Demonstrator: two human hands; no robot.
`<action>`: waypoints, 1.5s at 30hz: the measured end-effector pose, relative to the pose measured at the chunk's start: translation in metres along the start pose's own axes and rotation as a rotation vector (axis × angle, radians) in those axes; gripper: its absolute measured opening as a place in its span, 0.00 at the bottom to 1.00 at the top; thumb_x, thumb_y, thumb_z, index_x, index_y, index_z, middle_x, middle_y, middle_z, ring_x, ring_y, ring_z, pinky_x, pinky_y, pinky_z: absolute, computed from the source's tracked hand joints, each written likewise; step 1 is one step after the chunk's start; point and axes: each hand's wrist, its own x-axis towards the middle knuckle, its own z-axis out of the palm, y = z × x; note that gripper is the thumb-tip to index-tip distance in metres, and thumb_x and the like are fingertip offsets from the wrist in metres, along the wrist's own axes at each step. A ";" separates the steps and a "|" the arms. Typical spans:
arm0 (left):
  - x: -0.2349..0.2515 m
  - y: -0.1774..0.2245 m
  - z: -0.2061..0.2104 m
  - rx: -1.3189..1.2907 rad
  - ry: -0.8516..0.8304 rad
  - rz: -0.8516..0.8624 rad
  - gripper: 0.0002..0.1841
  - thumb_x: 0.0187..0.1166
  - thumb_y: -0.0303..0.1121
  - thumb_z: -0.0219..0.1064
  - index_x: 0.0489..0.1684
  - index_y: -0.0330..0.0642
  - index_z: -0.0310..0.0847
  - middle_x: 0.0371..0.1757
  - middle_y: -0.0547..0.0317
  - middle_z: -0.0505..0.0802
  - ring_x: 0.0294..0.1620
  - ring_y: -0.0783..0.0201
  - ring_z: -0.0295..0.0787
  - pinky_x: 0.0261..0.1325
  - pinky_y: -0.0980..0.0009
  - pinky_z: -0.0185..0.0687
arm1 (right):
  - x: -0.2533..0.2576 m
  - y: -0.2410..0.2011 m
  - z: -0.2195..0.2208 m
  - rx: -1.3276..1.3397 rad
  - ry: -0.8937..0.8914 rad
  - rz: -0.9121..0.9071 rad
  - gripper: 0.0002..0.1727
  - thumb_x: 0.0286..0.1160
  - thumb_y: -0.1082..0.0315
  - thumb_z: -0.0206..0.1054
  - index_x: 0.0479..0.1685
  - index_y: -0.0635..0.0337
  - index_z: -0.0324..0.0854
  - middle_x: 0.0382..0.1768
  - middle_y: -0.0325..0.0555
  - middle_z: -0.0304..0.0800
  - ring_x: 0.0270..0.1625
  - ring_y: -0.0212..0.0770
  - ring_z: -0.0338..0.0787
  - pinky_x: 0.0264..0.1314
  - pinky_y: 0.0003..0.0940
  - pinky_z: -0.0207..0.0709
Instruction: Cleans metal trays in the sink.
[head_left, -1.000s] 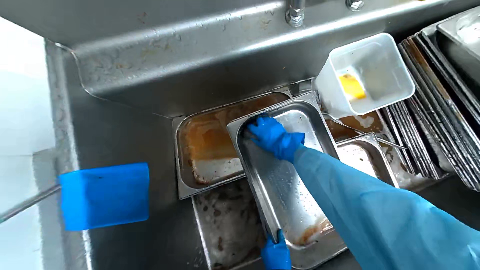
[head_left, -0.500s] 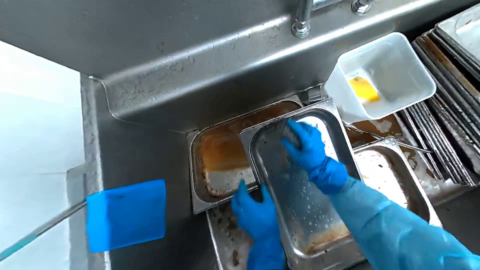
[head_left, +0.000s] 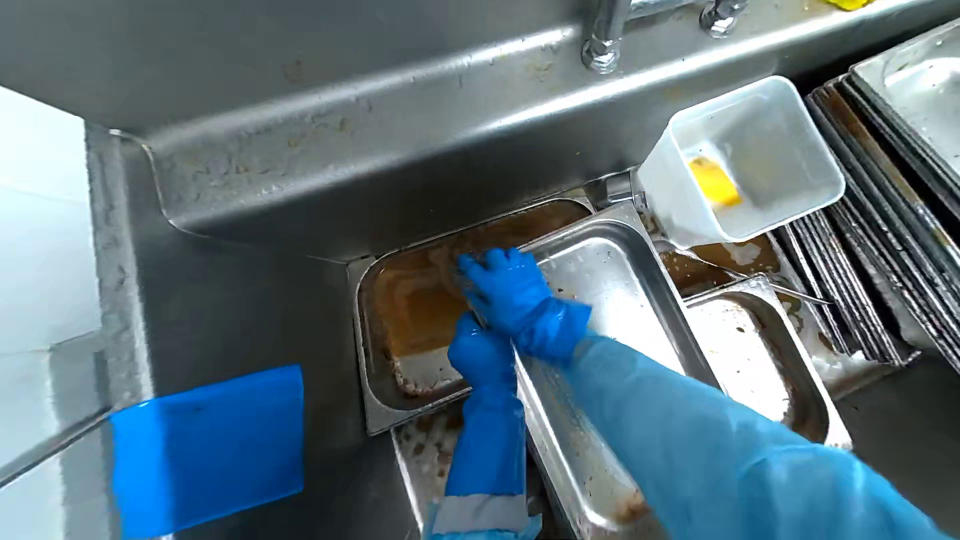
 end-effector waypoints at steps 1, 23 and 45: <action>0.012 -0.003 0.007 -0.017 0.048 -0.037 0.12 0.74 0.35 0.76 0.45 0.34 0.88 0.41 0.37 0.94 0.47 0.36 0.93 0.50 0.33 0.83 | -0.003 0.019 -0.008 -0.018 0.037 0.005 0.31 0.74 0.52 0.73 0.81 0.37 0.78 0.61 0.57 0.88 0.62 0.63 0.87 0.57 0.65 0.82; 0.032 -0.031 0.023 -0.321 0.028 -0.052 0.17 0.83 0.46 0.71 0.52 0.41 0.87 0.41 0.48 0.94 0.46 0.53 0.93 0.54 0.46 0.86 | -0.031 0.056 0.043 0.694 0.735 0.762 0.33 0.73 0.50 0.75 0.77 0.53 0.79 0.70 0.53 0.85 0.74 0.47 0.83 0.78 0.47 0.78; 0.017 -0.009 0.014 0.010 0.059 -0.097 0.23 0.80 0.46 0.72 0.62 0.37 0.82 0.49 0.36 0.93 0.54 0.37 0.92 0.56 0.35 0.83 | -0.177 0.029 0.015 0.124 -0.761 -0.060 0.30 0.71 0.49 0.74 0.77 0.37 0.79 0.69 0.61 0.81 0.68 0.68 0.82 0.58 0.71 0.81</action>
